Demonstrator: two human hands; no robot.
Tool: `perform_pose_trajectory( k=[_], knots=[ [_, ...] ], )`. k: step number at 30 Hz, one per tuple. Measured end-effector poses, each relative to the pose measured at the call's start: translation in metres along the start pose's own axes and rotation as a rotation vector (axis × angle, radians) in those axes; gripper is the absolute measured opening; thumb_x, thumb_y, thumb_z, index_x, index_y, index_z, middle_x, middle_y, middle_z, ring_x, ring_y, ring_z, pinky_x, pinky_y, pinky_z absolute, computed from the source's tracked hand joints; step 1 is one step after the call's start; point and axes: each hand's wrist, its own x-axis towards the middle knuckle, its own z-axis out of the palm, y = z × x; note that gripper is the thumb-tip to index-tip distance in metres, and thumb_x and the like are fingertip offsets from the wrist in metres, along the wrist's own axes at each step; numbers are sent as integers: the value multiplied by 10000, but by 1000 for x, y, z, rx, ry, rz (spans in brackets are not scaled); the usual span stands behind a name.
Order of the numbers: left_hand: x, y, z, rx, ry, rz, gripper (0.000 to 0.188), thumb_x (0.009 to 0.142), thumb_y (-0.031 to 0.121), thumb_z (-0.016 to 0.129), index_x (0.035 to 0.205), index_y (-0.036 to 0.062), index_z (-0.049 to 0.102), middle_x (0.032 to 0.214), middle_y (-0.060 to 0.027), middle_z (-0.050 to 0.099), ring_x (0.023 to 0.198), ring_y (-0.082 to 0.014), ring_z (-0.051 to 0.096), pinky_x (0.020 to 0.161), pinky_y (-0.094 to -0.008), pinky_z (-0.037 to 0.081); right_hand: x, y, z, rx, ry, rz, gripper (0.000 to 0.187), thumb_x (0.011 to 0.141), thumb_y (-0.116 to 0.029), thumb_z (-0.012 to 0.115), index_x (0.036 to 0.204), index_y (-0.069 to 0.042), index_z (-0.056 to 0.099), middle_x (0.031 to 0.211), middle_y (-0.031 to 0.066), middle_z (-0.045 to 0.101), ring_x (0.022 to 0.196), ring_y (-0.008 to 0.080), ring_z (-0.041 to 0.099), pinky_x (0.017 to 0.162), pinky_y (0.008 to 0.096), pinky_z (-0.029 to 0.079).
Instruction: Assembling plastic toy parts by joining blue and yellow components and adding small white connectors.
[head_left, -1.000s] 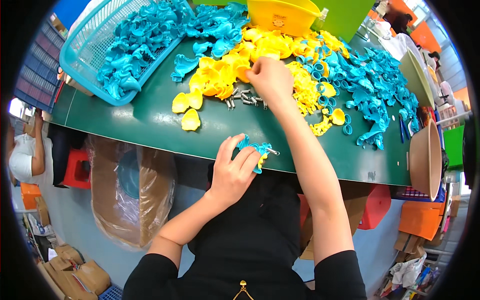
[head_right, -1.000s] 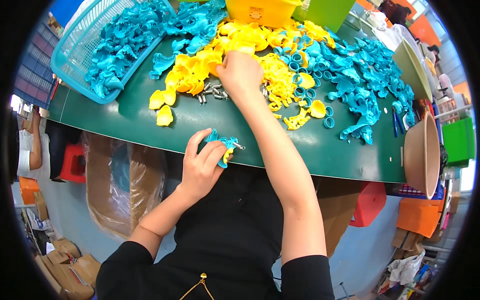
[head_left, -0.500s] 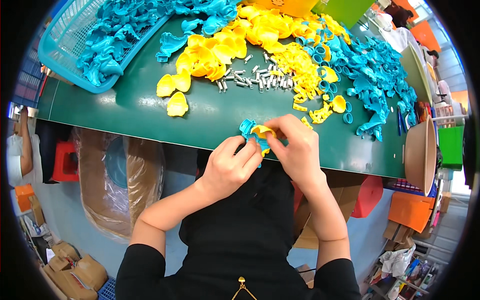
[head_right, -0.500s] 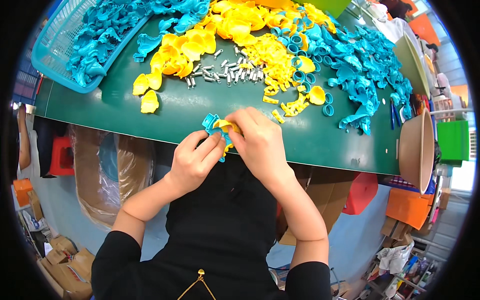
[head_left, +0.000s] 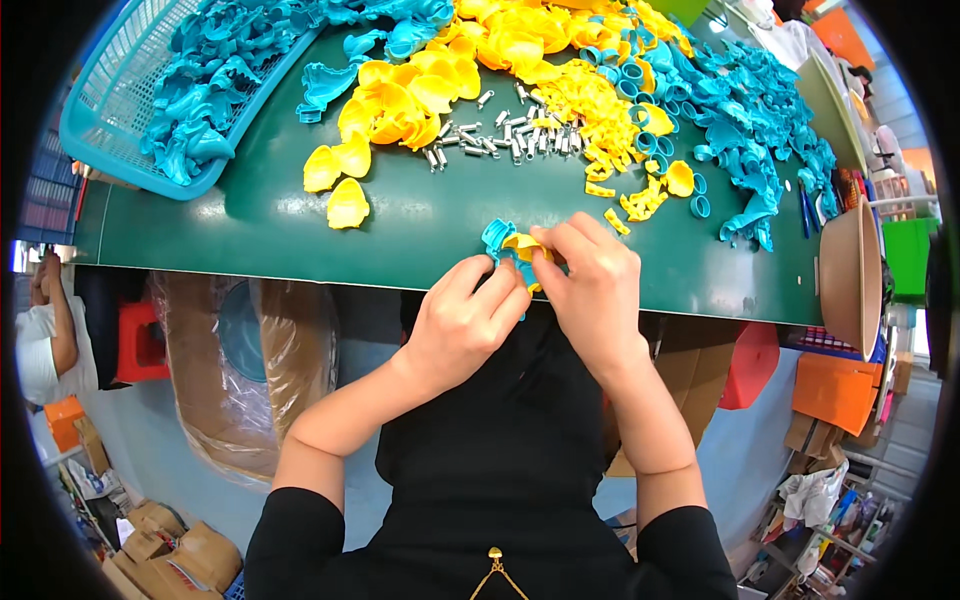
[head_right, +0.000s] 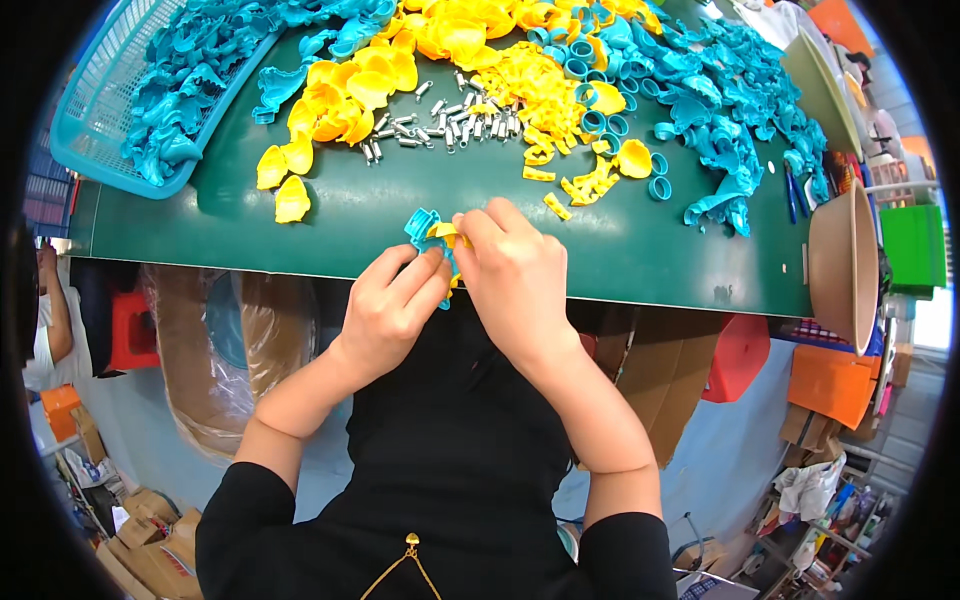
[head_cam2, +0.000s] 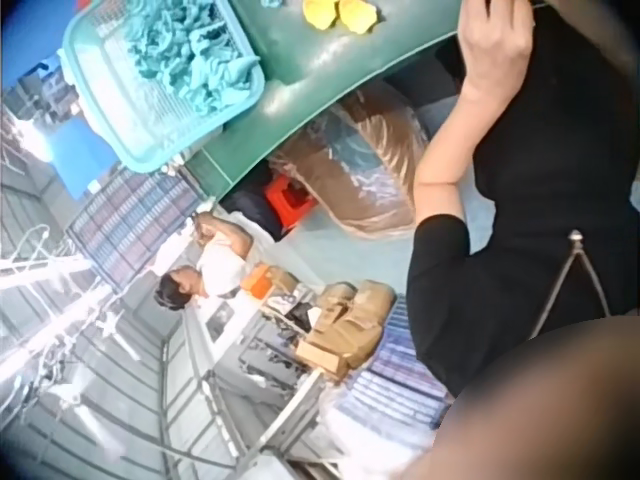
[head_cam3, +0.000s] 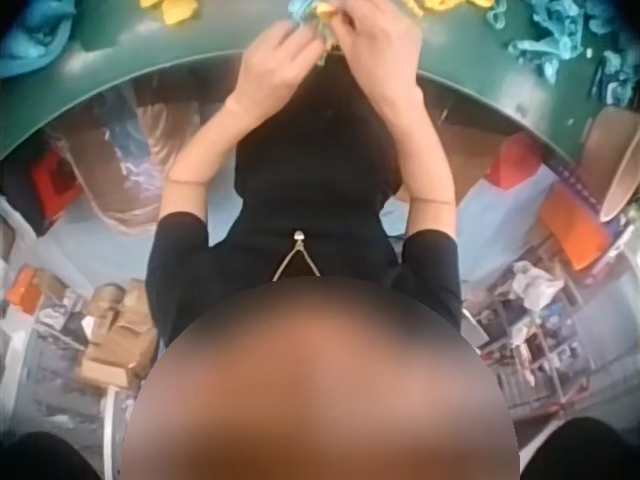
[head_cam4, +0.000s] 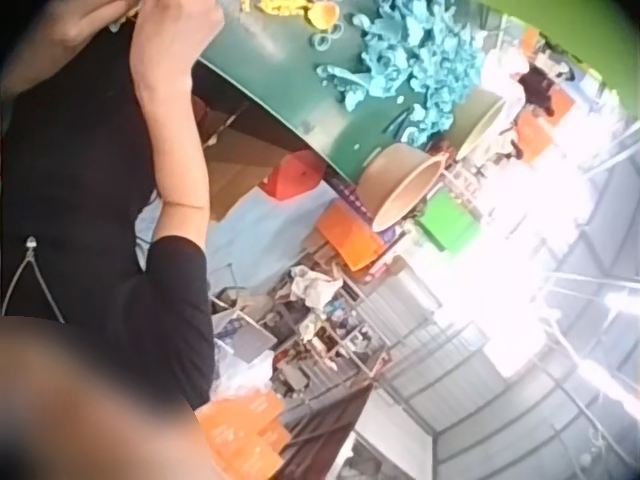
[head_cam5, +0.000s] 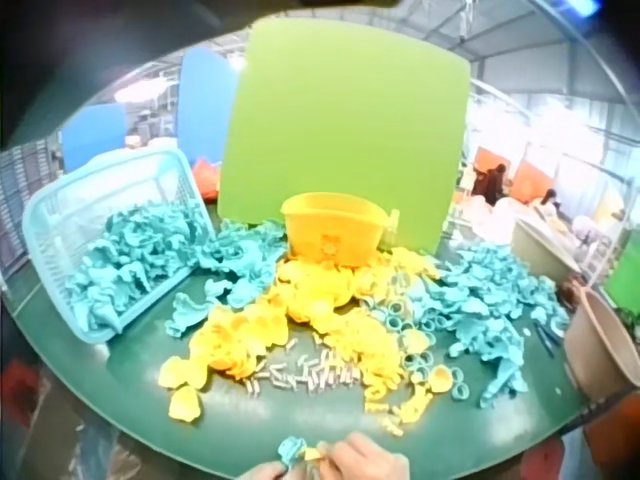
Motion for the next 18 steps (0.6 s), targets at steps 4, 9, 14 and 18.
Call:
perform_pose_trajectory(
  k=[4,9,14,18],
  knots=[
    [-1,-4,-3,-22,-28,-10,198,671,-3,690,858,10,623,927,-92,622,833,-230,608,727,-311,558,12,-4,-2,-44,-64,-44,105,729,11,744,788,-24,665,690,86,555,588,272,592,517,365,461],
    [0,-2,0,-33,-17,13,206,666,3,691,858,16,620,930,-88,619,830,-226,602,718,-306,552,1,-3,-1,-60,-2,-7,108,731,7,746,786,-31,661,686,76,552,576,260,588,508,362,457],
    [2,-3,3,-57,-4,42,210,660,3,685,859,21,620,948,-91,625,847,-234,608,731,-325,554,-1,-1,-10,-122,-47,-50,163,747,-4,756,892,-43,694,737,81,574,594,273,599,527,364,475],
    [-1,-5,8,-70,51,28,235,673,26,740,879,25,627,950,-113,632,858,-259,612,739,-352,553,-16,6,-7,204,-62,-5,320,844,-3,717,1161,-34,689,894,115,606,734,281,636,635,350,511]
  ],
)
